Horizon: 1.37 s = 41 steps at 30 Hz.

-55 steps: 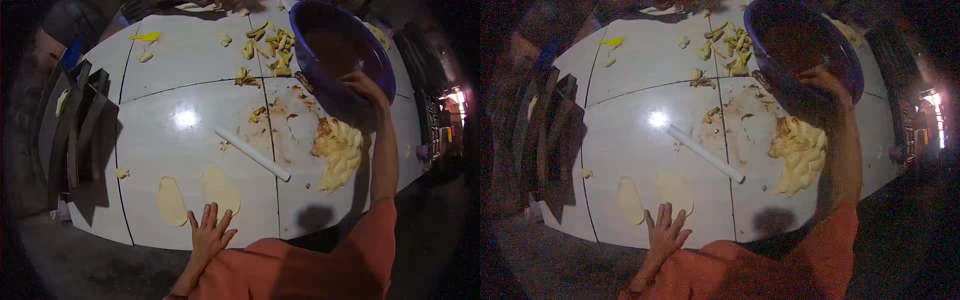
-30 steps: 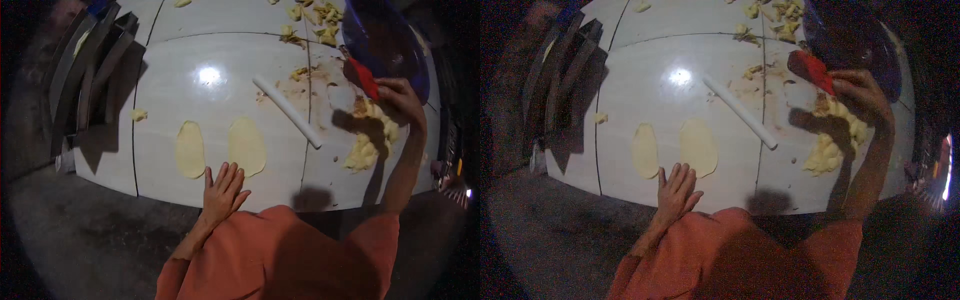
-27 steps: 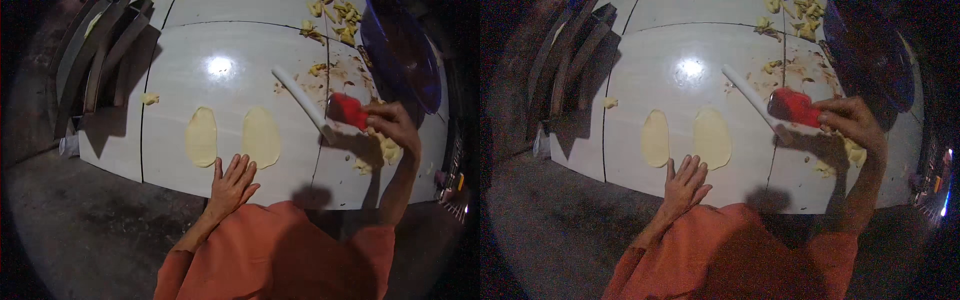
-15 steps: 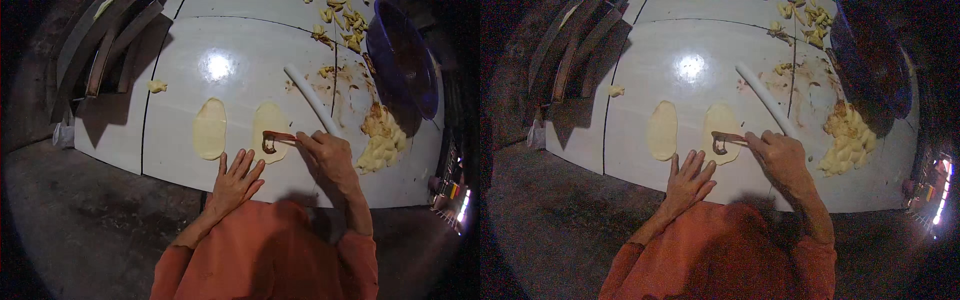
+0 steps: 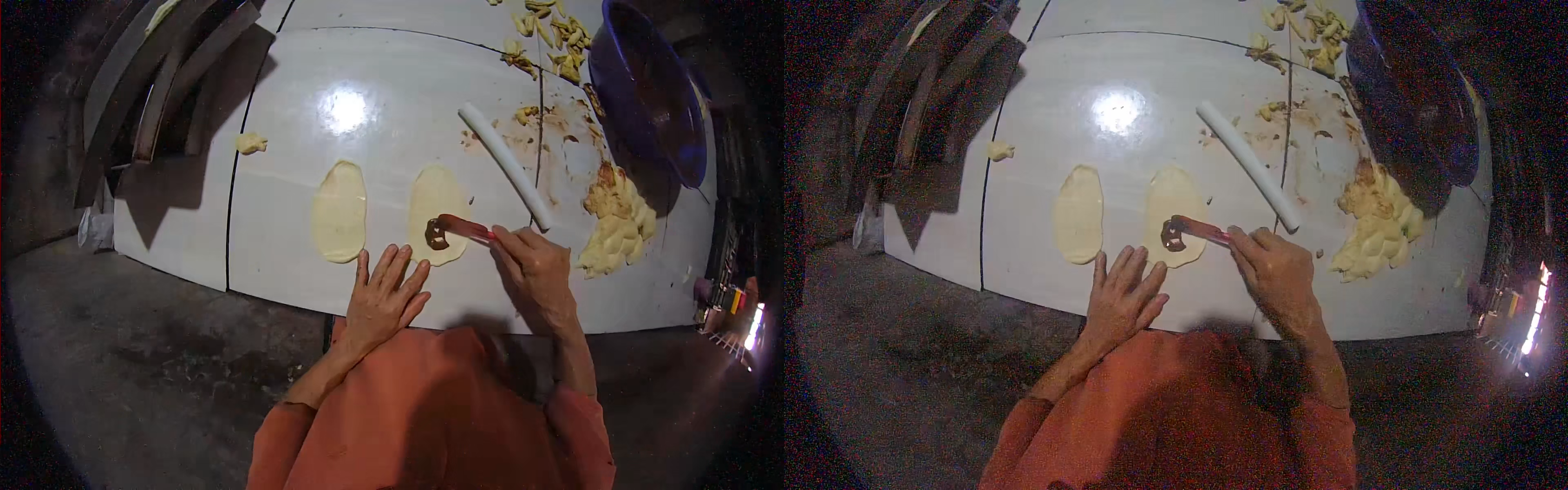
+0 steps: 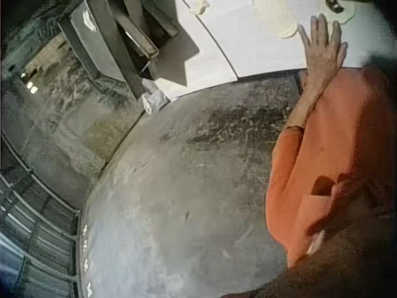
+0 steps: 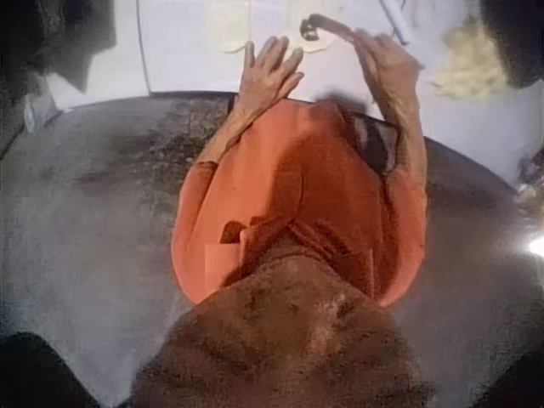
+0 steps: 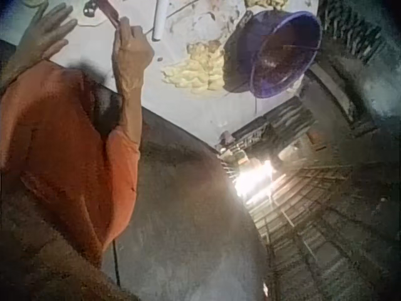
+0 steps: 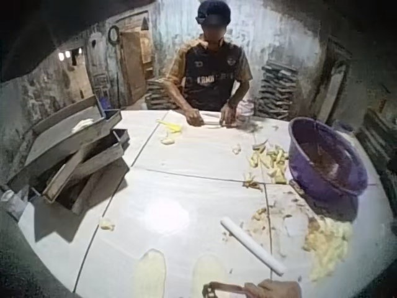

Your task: The person flattens pieces of dough using their hands and a roller, spreads chocolate filling over them with a spatula, and adds banana slices. They then roll the filled dough into shape and arrange the rolls onto a metal tray.

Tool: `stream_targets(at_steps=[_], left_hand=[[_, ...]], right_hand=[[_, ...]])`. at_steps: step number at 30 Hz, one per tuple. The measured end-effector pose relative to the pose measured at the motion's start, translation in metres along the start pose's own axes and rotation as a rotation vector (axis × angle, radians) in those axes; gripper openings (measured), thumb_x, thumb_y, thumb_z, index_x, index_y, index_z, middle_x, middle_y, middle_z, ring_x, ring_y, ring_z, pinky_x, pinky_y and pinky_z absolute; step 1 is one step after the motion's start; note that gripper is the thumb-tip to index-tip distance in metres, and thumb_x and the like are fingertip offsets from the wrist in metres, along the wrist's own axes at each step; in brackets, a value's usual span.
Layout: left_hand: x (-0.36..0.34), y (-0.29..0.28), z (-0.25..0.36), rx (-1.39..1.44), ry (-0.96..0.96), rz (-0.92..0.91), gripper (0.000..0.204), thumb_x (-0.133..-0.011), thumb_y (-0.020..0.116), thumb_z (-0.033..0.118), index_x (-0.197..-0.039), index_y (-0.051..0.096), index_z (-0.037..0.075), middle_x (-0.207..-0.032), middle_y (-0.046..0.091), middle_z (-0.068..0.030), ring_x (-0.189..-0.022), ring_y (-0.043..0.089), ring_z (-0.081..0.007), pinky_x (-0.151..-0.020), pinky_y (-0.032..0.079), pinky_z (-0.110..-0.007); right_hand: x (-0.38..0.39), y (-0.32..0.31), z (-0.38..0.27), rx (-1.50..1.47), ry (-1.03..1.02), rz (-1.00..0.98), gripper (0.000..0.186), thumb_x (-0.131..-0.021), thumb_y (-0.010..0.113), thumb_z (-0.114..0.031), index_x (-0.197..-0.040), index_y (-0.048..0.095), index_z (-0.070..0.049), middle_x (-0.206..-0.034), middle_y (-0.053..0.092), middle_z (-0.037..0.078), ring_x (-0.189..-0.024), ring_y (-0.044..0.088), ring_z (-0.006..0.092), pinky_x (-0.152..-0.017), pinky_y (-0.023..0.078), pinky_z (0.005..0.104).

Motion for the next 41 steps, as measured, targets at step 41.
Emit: stream_targets(at_steps=[41], left_hand=[[-0.002,0.003,0.001,-0.058,-0.045,-0.052,0.054,-0.083,0.079,0.033,-0.133,0.066,0.016,-0.144,0.053,-0.016,-0.137,0.047,-0.0412,-0.115,0.024,-0.072]], right_hand=[[-0.089,-0.157,0.392,-0.633,0.776,-0.164,0.044,-0.092,0.078,-0.029,-0.127,0.07,-0.002,-0.097,0.074,0.006,-0.079,0.065,0.0145,-0.071,0.052,0.0288]])
Point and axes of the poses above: each hand's wrist, its own x-axis away from the middle knuckle, its own y-axis out of the palm, z = x × y, the point moved 8 cm from there along -x, towards the middle knuckle
